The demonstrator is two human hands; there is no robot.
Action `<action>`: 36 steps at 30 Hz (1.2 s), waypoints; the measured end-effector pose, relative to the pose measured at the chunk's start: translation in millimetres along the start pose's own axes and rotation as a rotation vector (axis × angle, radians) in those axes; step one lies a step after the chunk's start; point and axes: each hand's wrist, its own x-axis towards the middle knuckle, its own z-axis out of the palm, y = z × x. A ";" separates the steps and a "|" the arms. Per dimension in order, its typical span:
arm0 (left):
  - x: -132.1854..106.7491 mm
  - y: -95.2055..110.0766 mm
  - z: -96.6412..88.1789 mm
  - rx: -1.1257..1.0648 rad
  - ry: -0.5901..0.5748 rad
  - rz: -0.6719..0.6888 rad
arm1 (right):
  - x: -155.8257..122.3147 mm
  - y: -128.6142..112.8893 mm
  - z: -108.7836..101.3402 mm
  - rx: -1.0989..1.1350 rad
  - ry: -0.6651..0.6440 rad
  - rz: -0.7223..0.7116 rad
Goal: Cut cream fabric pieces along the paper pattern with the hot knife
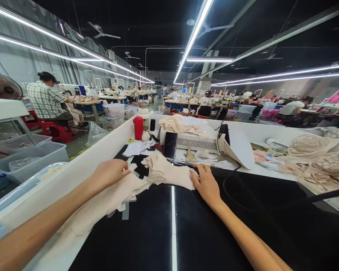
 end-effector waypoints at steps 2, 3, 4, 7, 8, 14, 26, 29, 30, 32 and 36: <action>-17.1 -9.3 5.4 0.033 -0.014 -0.026 | -1.5 -1.6 0.2 0.011 0.010 -0.054; -23.3 -12.8 9.7 0.037 -0.021 -0.033 | -2.2 -2.2 0.1 0.020 0.014 -0.077; -27.8 -15.6 14.2 0.034 -0.023 -0.036 | -3.1 -2.8 -0.1 0.031 0.015 -0.096; -34.0 -21.1 24.0 0.000 -0.001 -0.014 | -8.2 -7.0 -2.2 0.081 0.013 -0.120; -34.5 -22.6 25.1 -0.017 0.013 0.002 | -11.1 -10.0 -3.4 0.104 0.010 -0.117; -38.2 -29.9 14.7 -0.111 0.122 0.099 | -38.3 -53.5 -12.5 0.340 -0.139 -0.103; -108.4 56.0 40.3 -0.254 0.057 0.572 | -98.5 -167.4 -24.6 1.300 -0.816 0.464; -117.6 65.0 51.5 -0.471 0.024 0.574 | -104.2 -157.5 -29.8 1.285 -0.724 0.582; -118.5 64.3 53.1 -0.544 0.021 0.513 | -105.9 -151.9 -31.5 1.265 -0.695 0.613; -118.7 59.7 54.6 -0.649 0.003 0.358 | -109.9 -141.5 -35.7 1.231 -0.670 0.640; -119.4 51.8 59.4 -0.726 -0.087 0.248 | -119.1 -138.7 -47.7 1.232 -0.699 0.571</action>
